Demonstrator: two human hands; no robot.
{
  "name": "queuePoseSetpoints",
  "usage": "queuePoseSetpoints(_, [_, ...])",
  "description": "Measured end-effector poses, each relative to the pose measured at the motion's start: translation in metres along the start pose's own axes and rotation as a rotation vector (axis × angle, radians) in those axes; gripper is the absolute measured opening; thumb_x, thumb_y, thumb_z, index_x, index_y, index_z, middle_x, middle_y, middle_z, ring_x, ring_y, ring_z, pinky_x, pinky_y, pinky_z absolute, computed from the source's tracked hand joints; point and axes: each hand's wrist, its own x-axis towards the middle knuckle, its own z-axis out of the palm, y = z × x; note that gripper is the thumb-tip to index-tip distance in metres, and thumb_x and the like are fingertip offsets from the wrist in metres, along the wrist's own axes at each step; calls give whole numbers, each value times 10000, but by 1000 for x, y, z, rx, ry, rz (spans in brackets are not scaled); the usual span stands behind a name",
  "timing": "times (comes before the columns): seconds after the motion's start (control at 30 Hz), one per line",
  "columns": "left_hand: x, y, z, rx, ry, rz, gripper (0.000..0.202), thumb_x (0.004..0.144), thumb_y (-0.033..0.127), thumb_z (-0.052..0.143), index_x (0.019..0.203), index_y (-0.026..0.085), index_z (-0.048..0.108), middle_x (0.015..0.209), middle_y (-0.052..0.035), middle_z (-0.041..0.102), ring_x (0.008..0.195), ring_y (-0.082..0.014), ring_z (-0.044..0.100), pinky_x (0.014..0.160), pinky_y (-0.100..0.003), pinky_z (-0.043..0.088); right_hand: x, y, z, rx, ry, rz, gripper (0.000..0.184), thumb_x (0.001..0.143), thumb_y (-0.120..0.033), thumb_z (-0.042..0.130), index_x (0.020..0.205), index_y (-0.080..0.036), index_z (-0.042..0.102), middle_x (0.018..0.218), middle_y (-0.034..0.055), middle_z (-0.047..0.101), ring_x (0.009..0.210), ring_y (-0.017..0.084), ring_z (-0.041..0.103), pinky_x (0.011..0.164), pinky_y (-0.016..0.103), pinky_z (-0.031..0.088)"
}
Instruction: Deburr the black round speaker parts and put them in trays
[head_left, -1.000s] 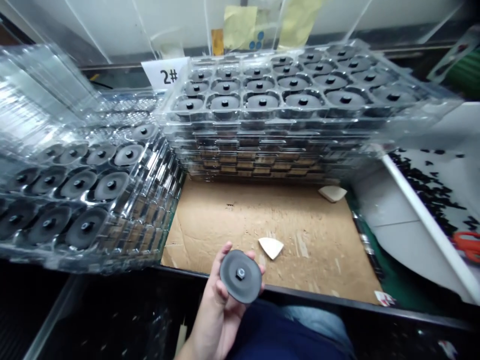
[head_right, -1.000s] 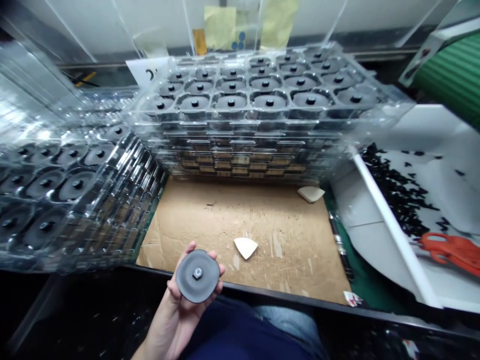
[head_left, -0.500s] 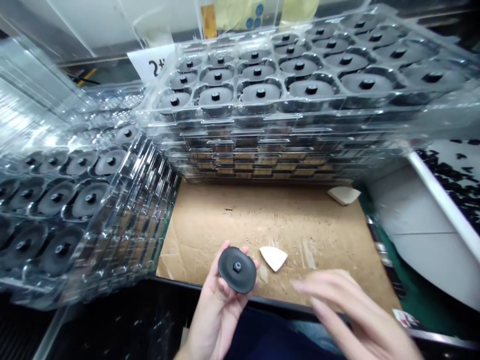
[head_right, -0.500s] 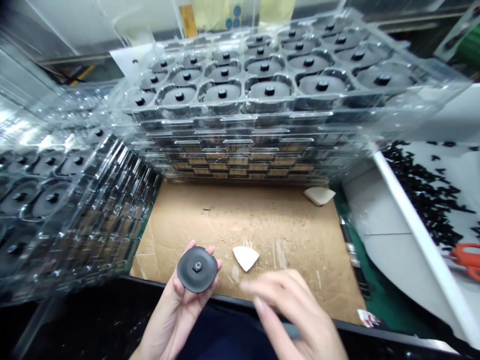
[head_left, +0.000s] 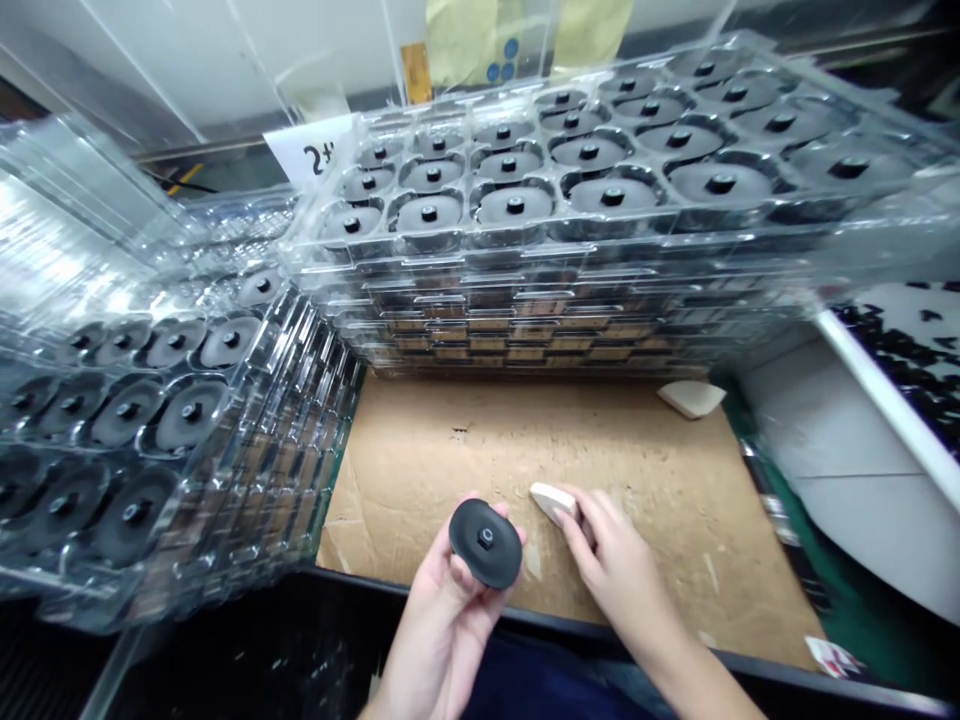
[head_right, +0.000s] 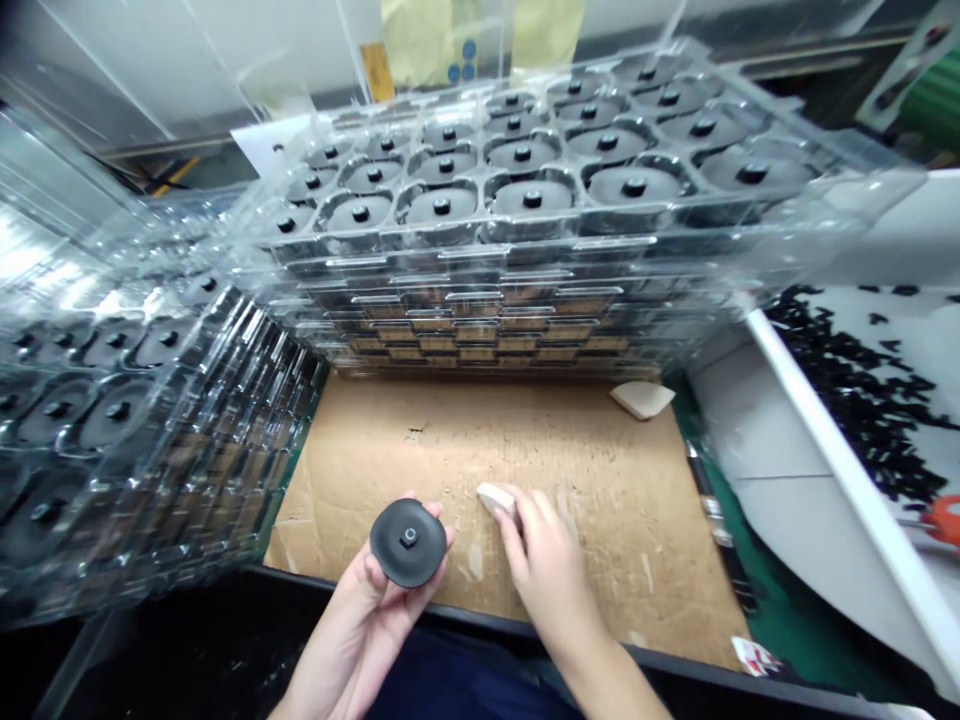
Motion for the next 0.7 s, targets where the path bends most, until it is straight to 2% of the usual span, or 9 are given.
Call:
queuePoseSetpoints(0.1, [-2, 0, -2, 11, -17, -3, 453, 650, 288, 757, 1084, 211, 651, 1190, -108, 648, 1096, -287, 596, 946, -359, 467, -12, -11, -8, 116, -41, 33, 287, 923, -324, 392, 1066, -185, 599, 816, 58, 658, 572, 133, 598, 536, 232, 516])
queuePoseSetpoints(0.23, [-5, 1, 0, 15, -28, -29, 459, 633, 275, 769, 1078, 242, 660, 1167, -87, 658, 1088, -275, 599, 941, -347, 460, -23, -21, -26, 221, -114, 34, 242, 911, -307, 423, 953, -214, 642, 797, 27, 681, 589, 119, 628, 548, 201, 524])
queuePoseSetpoints(0.33, [-9, 0, 7, 35, -51, -33, 468, 613, 283, 784, 1064, 246, 665, 1139, -82, 668, 1041, -263, 621, 915, -346, 470, -15, -43, -52, 307, -49, 59, 200, 907, -294, 450, 999, -224, 613, 893, 25, 687, 697, 116, 660, 569, 175, 530])
queuePoseSetpoints(0.4, [-13, -3, 12, 78, -77, -16, 503, 590, 308, 798, 1069, 243, 660, 1093, -79, 681, 992, -235, 635, 872, -311, 484, -7, -67, -69, 398, 49, 5, 194, 898, -258, 478, 1058, -231, 585, 942, 21, 675, 771, 109, 658, 612, 160, 532])
queuePoseSetpoints(0.47, [-19, -5, 16, 137, -90, -35, 517, 593, 320, 797, 1082, 230, 651, 1046, -81, 693, 953, -214, 640, 839, -284, 487, -3, -93, -82, 439, 95, -162, 240, 877, -188, 490, 1101, -208, 574, 952, 35, 666, 828, 117, 648, 689, 180, 533])
queuePoseSetpoints(0.53, [-26, -7, 18, 179, -61, -67, 502, 587, 269, 805, 1065, 220, 658, 1021, -79, 699, 935, -208, 639, 816, -269, 484, -3, -111, -90, 438, -26, -271, 260, 859, -123, 478, 1085, -189, 588, 932, 40, 666, 830, 118, 642, 731, 195, 527])
queuePoseSetpoints(0.6, [-32, -8, 18, 185, -3, -74, 483, 577, 208, 806, 1039, 236, 668, 1026, -62, 700, 928, -196, 635, 808, -260, 475, -4, -120, -93, 417, -211, -276, 243, 849, -89, 471, 1009, -196, 620, 873, 25, 667, 769, 107, 639, 703, 188, 524])
queuePoseSetpoints(0.63, [-35, -9, 18, 184, 9, -70, 466, 566, 205, 812, 1011, 242, 678, 1010, -50, 704, 915, -188, 634, 809, -259, 471, -5, -121, -93, 406, -248, -271, 229, 847, -88, 474, 973, -199, 630, 840, 19, 664, 730, 104, 634, 673, 185, 523])
queuePoseSetpoints(0.7, [-40, -10, 19, 195, -16, -64, 372, 569, 235, 813, 924, 223, 704, 918, -35, 715, 877, -179, 636, 836, -276, 462, -8, -121, -93, 390, -105, -307, 235, 850, -85, 464, 996, -172, 627, 820, 37, 657, 709, 117, 625, 653, 211, 526])
